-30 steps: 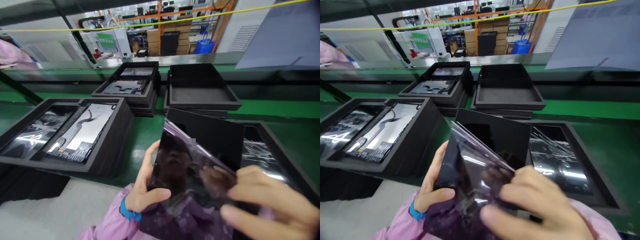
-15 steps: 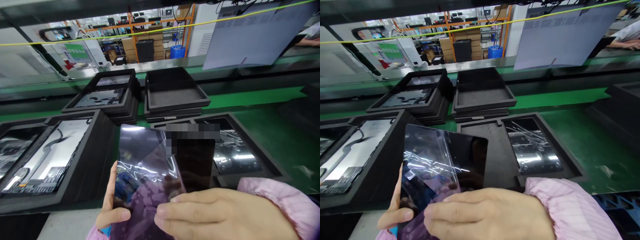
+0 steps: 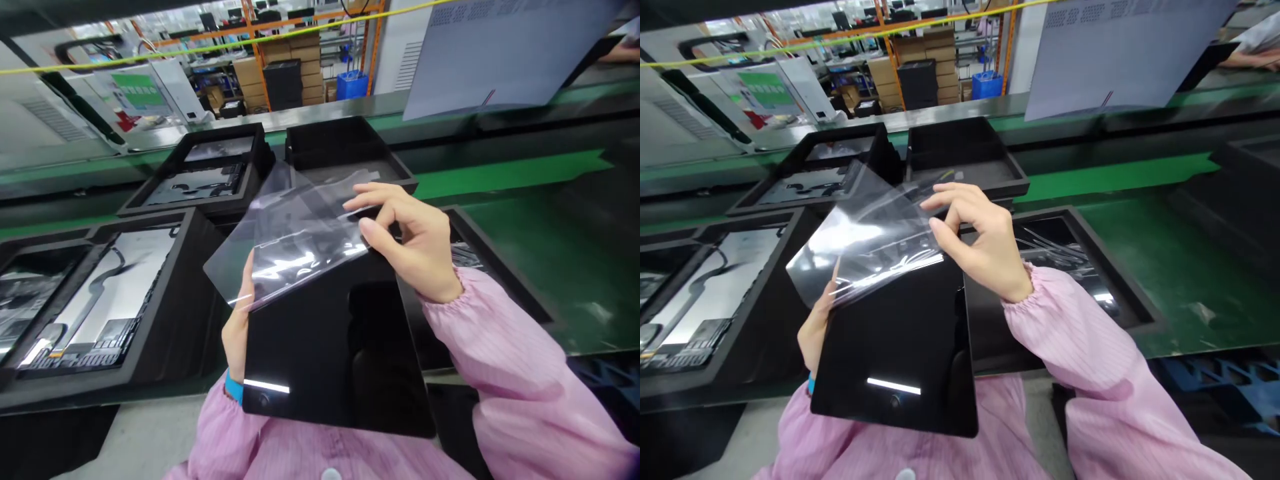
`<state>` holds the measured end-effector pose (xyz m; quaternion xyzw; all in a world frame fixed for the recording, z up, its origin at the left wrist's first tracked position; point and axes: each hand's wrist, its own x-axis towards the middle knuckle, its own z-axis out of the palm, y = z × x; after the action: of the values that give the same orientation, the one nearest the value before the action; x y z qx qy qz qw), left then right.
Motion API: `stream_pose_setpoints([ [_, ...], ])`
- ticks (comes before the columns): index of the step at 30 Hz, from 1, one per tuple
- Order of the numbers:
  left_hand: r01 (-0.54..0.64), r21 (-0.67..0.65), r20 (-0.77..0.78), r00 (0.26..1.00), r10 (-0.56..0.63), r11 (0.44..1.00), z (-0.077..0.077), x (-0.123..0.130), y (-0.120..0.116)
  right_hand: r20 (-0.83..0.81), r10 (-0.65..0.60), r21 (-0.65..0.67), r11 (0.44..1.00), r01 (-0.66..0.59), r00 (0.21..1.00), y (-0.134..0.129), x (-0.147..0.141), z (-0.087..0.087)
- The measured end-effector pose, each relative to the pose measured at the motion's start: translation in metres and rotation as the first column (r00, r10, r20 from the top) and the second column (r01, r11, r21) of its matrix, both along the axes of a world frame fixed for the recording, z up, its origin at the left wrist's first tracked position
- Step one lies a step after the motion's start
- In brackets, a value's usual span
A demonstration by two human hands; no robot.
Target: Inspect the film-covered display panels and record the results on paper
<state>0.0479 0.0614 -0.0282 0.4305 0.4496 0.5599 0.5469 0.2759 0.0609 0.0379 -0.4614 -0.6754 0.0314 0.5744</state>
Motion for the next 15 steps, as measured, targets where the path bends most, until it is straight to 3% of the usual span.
stream_pose_setpoints([
  [4, -0.205, 0.143, -0.159, 0.961, 0.227, 0.968, 0.011, 0.015, -0.008, -0.098, 0.038, -0.014, 0.999, -0.040, 0.994, 0.005, 0.000, -0.002],
  [10, -0.033, 0.237, -0.039, 0.998, 0.044, 0.971, 0.026, 0.030, -0.008, -0.112, 0.030, -0.023, 0.999, -0.033, 0.993, 0.006, 0.002, -0.002],
  [15, 0.001, 0.200, -0.055, 0.998, 0.010, 0.980, 0.027, 0.026, -0.010, -0.155, 0.102, 0.038, 0.995, -0.097, 0.983, 0.007, 0.010, -0.004],
])
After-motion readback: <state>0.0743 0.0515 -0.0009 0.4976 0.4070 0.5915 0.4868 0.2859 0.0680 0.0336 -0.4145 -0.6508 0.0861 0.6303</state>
